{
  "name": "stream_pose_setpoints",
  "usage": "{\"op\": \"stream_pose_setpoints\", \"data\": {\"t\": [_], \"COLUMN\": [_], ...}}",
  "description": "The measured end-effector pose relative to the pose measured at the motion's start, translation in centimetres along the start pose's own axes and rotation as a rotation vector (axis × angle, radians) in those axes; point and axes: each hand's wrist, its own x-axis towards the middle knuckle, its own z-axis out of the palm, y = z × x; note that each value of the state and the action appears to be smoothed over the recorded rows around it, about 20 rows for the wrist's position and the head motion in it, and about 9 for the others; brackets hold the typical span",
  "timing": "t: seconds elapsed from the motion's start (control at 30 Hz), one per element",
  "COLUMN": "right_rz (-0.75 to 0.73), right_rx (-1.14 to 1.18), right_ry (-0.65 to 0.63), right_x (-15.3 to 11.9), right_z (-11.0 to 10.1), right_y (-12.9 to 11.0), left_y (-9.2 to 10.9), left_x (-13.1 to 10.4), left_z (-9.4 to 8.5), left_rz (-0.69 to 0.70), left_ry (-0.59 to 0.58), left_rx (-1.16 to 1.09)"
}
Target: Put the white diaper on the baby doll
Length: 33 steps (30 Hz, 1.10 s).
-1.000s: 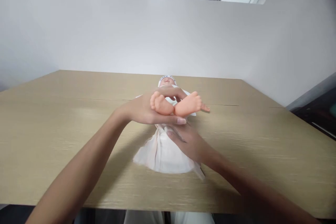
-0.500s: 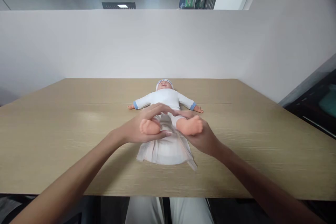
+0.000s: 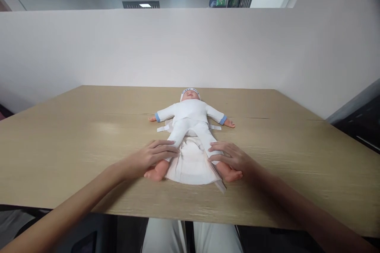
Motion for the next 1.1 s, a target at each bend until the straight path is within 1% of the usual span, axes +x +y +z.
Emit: {"op": "stream_pose_setpoints", "data": {"t": [0.1, 0.17, 0.27, 0.33, 0.43, 0.5, 0.57, 0.63, 0.7, 0.73, 0.8, 0.9, 0.93, 1.0, 1.03, 1.1], "right_rz": [0.013, 0.077, 0.195, 0.251, 0.314, 0.322, 0.314, 0.309, 0.316, 0.325, 0.356, 0.452, 0.479, 0.503, 0.502, 0.525], "right_rx": [0.080, 0.160, 0.262, 0.297, 0.234, 0.126, 0.004, -0.090, -0.144, -0.157, -0.143, -0.036, 0.004, 0.083, 0.131, 0.246], "right_ry": [-0.014, -0.033, -0.115, -0.169, -0.178, -0.154, -0.119, -0.076, -0.044, -0.034, -0.029, -0.003, 0.036, 0.162, 0.223, 0.285], "right_x": [-0.2, -0.6, -0.7, -0.2, 1.2, 1.8, 2.0, 2.0, 2.0, 2.2, 2.9, 4.8, 5.6, 7.4, 8.3, 10.0], "right_z": [-0.7, -1.3, -2.5, -3.6, -4.4, -3.9, -2.7, -1.4, -0.5, -0.4, -0.8, -2.0, -2.4, -3.0, -3.1, -2.8], "right_y": [0.1, 0.4, 0.5, -0.2, -2.5, -4.5, -6.3, -7.4, -7.8, -7.7, -7.1, -5.3, -4.5, -2.5, -1.4, 1.0], "left_y": [0.3, 0.4, 0.8, 1.4, 2.8, 3.9, 4.7, 5.1, 5.2, 5.1, 4.7, 3.5, 2.9, 1.2, 0.2, -2.0], "left_x": [0.3, 0.6, 0.8, 1.1, 1.6, 2.0, 2.3, 2.4, 2.6, 2.6, 3.0, 4.3, 5.0, 6.6, 7.4, 9.2], "left_z": [0.0, -0.3, -1.1, -1.8, -2.0, -1.2, 0.1, 1.4, 2.2, 2.3, 1.8, 0.0, -0.7, -2.0, -2.6, -3.4], "left_rz": [-0.011, -0.028, -0.062, -0.117, -0.243, -0.297, -0.315, -0.322, -0.330, -0.341, -0.382, -0.435, -0.440, -0.445, -0.458, -0.514], "left_ry": [0.003, 0.003, -0.011, -0.029, -0.042, -0.016, 0.041, 0.102, 0.156, 0.179, 0.228, 0.351, 0.408, 0.503, 0.529, 0.548], "left_rx": [-0.030, -0.063, -0.151, -0.216, -0.226, -0.182, -0.126, -0.077, -0.047, -0.048, -0.085, -0.201, -0.232, -0.261, -0.272, -0.331]}}
